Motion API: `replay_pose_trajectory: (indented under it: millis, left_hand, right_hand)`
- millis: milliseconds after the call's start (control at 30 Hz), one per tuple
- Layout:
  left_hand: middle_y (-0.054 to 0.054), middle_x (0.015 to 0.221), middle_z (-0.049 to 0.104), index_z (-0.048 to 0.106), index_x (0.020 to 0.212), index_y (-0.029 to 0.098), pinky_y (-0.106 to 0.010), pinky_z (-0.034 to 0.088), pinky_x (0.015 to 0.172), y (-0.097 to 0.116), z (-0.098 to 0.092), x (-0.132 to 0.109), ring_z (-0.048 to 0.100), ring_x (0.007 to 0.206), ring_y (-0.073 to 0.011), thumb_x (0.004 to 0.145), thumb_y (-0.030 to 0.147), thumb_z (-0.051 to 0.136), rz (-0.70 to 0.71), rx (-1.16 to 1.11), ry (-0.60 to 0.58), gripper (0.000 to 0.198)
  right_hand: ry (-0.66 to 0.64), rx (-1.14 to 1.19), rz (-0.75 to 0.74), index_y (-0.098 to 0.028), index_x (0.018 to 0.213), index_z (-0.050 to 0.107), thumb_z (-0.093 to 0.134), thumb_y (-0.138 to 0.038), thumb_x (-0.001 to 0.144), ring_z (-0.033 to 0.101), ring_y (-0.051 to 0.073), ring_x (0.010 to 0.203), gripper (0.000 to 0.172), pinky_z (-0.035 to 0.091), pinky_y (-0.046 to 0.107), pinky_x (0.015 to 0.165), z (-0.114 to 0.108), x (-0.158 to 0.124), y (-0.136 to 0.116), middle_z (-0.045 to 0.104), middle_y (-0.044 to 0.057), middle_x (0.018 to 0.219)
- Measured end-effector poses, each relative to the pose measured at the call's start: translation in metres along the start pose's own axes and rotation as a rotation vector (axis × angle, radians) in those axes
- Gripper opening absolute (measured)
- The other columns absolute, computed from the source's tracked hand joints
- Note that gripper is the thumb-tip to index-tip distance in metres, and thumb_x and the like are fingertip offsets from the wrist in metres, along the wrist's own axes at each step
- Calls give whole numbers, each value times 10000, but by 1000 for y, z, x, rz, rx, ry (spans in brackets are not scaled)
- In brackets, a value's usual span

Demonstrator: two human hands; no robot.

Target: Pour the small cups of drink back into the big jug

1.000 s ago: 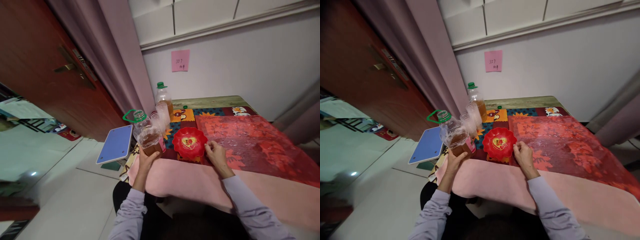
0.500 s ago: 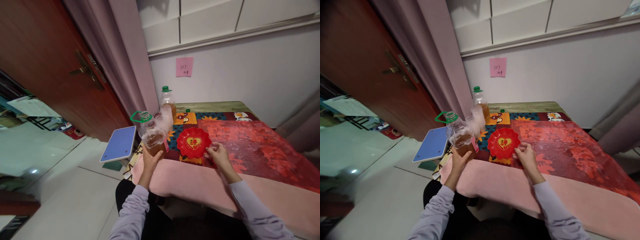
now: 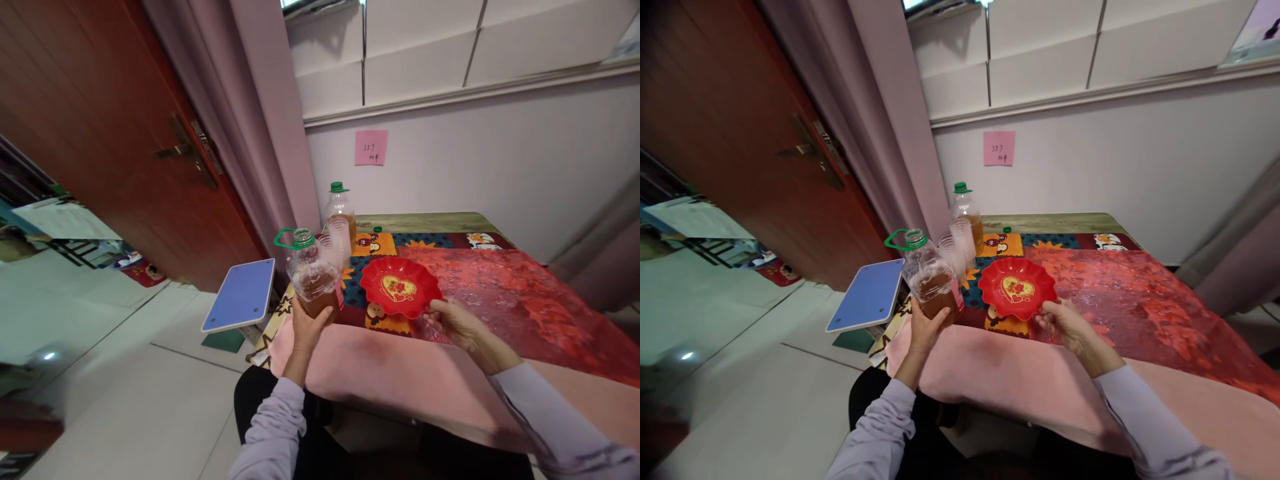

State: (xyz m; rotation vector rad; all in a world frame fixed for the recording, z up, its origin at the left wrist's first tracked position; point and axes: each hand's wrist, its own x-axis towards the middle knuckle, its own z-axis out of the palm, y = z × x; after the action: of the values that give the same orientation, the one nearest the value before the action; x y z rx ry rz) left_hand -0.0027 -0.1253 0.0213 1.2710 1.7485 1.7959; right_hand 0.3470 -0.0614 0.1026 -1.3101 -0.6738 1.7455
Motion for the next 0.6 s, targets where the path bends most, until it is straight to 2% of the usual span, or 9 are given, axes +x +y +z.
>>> replay_pose_trajectory:
  millis: [100,233,300,433,500,600]
  left_hand:
    - [-153,1452,673,459,1508,250,-527,563,1146,3,0,0,692,1321,-337,672,515,972,-29,-22,-13,1017]
    - [-159,1459,678,447,1524,255,-543,563,1141,5,-1,0,697,1319,-347,656,513,977,-47,-52,-21,1049]
    - [-165,1437,689,459,1510,243,-553,567,1132,5,0,0,704,1304,-355,641,513,982,-49,-48,-9,1050]
    - [-168,1431,685,471,1489,237,-538,585,1103,6,0,0,706,1298,-358,643,523,977,-35,-62,-5,1026]
    - [-171,1443,676,464,1492,234,-537,576,1116,6,0,0,699,1310,-354,661,532,967,-33,-62,-12,1017]
    - [-166,1426,681,468,1483,231,-542,560,1140,4,-1,1,695,1317,-353,668,551,961,-30,-47,-20,1005]
  right_hand:
    - [41,-102,28,-189,647,586,610,20,771,513,68,377,244,449,108,361,7,-5,-29,597,-7,493]
    - [30,-237,-110,-186,661,593,622,13,844,468,62,362,272,364,110,315,27,-8,-78,543,-30,465]
    - [-5,-267,-180,-182,705,615,672,17,851,506,69,377,253,409,115,328,44,-9,-106,580,-26,503]
    - [-72,-219,-296,-154,846,670,735,67,835,690,106,540,230,616,134,503,96,-10,-154,703,12,680]
    - [-96,-211,-322,-133,926,683,711,75,865,720,117,576,218,649,154,541,125,-4,-168,721,19,714]
    - [-106,-232,-353,-117,998,682,682,93,870,715,122,557,246,660,184,542,163,13,-174,743,28,734]
